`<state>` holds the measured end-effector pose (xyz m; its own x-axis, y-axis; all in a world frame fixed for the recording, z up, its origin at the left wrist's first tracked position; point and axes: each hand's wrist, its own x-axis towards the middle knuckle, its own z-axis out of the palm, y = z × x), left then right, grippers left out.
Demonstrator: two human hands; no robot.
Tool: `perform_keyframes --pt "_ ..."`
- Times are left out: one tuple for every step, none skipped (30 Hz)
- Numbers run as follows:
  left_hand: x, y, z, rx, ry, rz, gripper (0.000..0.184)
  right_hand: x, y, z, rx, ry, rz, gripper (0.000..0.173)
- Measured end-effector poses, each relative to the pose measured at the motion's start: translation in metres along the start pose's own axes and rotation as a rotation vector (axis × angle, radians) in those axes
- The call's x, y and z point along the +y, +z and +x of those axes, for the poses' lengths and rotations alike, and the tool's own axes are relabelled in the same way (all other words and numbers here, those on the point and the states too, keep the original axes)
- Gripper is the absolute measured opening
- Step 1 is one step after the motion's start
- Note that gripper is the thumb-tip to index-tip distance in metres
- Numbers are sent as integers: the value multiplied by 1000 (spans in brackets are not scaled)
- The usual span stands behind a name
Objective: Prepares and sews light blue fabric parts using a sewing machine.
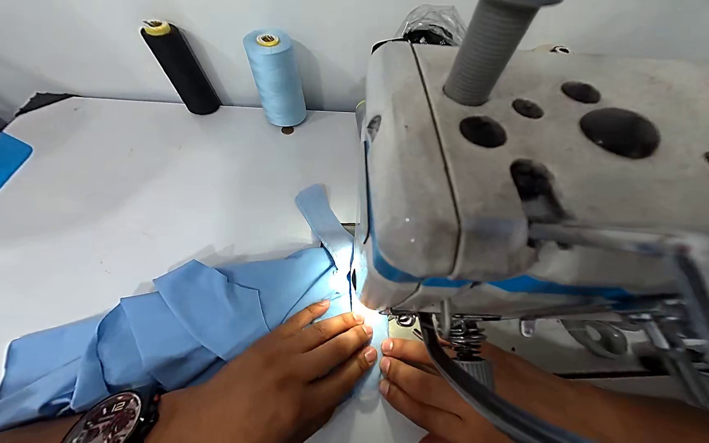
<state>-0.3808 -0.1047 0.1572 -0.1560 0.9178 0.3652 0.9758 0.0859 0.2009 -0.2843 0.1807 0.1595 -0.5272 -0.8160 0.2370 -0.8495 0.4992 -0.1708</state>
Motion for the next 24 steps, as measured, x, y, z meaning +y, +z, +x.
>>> perform_keyframes --pt "-2 0 0 -11 4 5 36 0 0 1 4 -1 -3 48" --pt "-3 -1 0 -20 4 3 37 1 1 1 14 2 4 49" --pt "-4 -1 0 -25 4 -2 37 2 1 2 25 9 17 50" --pt "-5 -1 0 -28 5 -7 37 2 1 2 33 19 30 52" --pt "-6 -1 0 -28 2 -10 37 3 1 3 33 31 45 54" --pt "-7 -1 1 -26 -5 -12 37 3 1 3 31 44 56 55" --pt "-9 -1 2 -24 -15 -9 37 4 1 3 28 60 60 55" --pt "-11 -1 2 -18 -25 -2 37 5 0 3 21 75 52 57" --pt "-14 0 4 -4 -29 5 37 6 0 4 22 83 36 57" --pt "-17 0 5 5 -26 10 36 9 0 4 24 86 27 58" --pt "-20 -1 6 6 -20 14 36 10 1 5 18 91 36 58" --pt "-23 -2 8 1 -13 20 37 12 1 5 7 98 50 58" --pt "-25 -4 9 -6 -4 27 37 14 1 5 1 106 49 58" --pt "-28 -6 10 -9 3 33 37 15 0 5 -4 115 48 57" --pt "-31 -7 12 -6 17 35 36 16 0 6 -1 119 46 56" --pt "-34 -9 14 -3 42 38 36 17 -1 7 1 122 52 55" --pt "-37 -10 15 -7 81 43 36 18 0 7 -1 128 65 55" --pt "-39 -12 16 -14 126 42 35 19 0 7 -1 134 73 55" --pt "-39 -12 17 -18 173 40 34 18 0 7 -1 140 82 55" --pt "-39 -12 17 -16 214 29 33 18 0 7 0 144 84 55" --pt "-38 -12 18 -12 232 12 33 17 -1 7 4 147 72 55" --pt "-36 -12 18 -20 230 -2 33 16 0 7 9 149 54 54" --pt "-36 -12 17 -31 221 -20 34 15 1 7 21 150 36 54" --pt "-35 -12 17 -34 212 -39 33 15 1 7 26 152 24 55"
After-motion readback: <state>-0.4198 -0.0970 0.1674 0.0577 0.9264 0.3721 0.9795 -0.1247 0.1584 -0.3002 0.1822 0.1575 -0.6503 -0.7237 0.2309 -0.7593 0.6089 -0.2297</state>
